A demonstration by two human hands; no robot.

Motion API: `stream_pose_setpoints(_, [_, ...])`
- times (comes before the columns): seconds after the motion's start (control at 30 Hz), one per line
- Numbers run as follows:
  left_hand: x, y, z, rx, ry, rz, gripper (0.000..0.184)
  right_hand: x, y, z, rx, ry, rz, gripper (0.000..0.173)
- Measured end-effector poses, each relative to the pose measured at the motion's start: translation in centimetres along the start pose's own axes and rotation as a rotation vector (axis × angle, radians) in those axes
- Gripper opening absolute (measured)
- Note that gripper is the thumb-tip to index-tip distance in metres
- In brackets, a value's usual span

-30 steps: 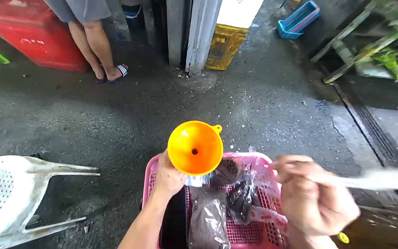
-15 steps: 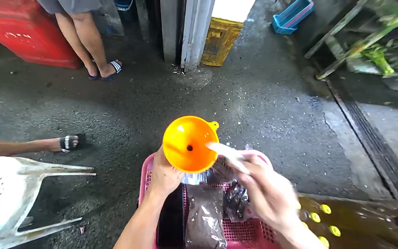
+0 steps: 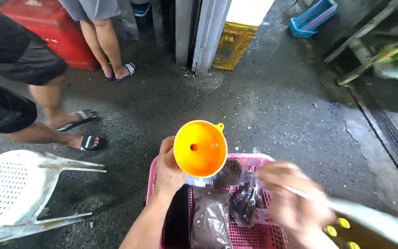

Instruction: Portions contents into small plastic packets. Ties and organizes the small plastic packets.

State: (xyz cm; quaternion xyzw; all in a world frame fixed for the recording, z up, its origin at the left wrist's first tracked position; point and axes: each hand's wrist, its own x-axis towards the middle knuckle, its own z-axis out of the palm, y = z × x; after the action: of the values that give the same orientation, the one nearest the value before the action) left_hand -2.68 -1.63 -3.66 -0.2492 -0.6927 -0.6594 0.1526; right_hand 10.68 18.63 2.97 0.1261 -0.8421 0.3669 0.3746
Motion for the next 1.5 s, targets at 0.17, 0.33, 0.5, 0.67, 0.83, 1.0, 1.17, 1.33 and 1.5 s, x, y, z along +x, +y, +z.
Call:
stream_pose_setpoints(0.17, [-0.1, 0.1, 0.0, 0.012, 0.042, 0.059, 0.024, -0.3, -0.5, -1.1, 0.0, 0.011, 0.054, 0.025])
stream_pose_setpoints(0.33, [-0.4, 0.0, 0.2, -0.016, 0.036, 0.025, 0.028, -0.8, 1.2, 0.3, -0.024, -0.015, 0.038, 0.025])
stream_pose_setpoints(0.5, [-0.7, -0.1, -0.3, -0.046, 0.049, -0.014, 0.036, -0.3, 1.3, -2.3, -0.004, 0.026, 0.148, 0.028])
stream_pose_setpoints(0.67, [-1.1, -0.6, -0.7, -0.17, 0.042, -0.08, 0.029, -0.3, 3.3, -6.5, 0.236, -0.069, 0.276, 0.035])
stream_pose_setpoints(0.83, [-1.7, -0.6, -1.1, -0.258, -0.081, -0.019, 0.023, -0.7, 1.7, -8.9, -0.145, -0.28, 0.388, 0.026])
stream_pose_setpoints(1.0, [-1.3, 0.0, 0.0, -0.241, -0.133, 0.012, 0.018, 0.3, 2.0, -6.4, -0.51, -0.488, 0.416, 0.032])
stream_pose_setpoints(1.17, [-1.7, 0.1, -0.3, -0.242, -0.14, 0.024, 0.016, 0.0, 4.7, -3.0, -0.394, -0.645, 0.659, 0.025])
stream_pose_setpoints(1.33, [-1.3, 0.1, -0.7, -0.226, -0.151, -0.02, 0.011, -1.1, 6.6, -3.4, 0.028, -0.455, 0.874, 0.02])
stream_pose_setpoints(1.5, [-0.9, 0.1, -0.2, -0.244, -0.163, -0.036, 0.014, -3.2, 6.6, -1.9, 0.036, -0.103, 0.744, 0.022])
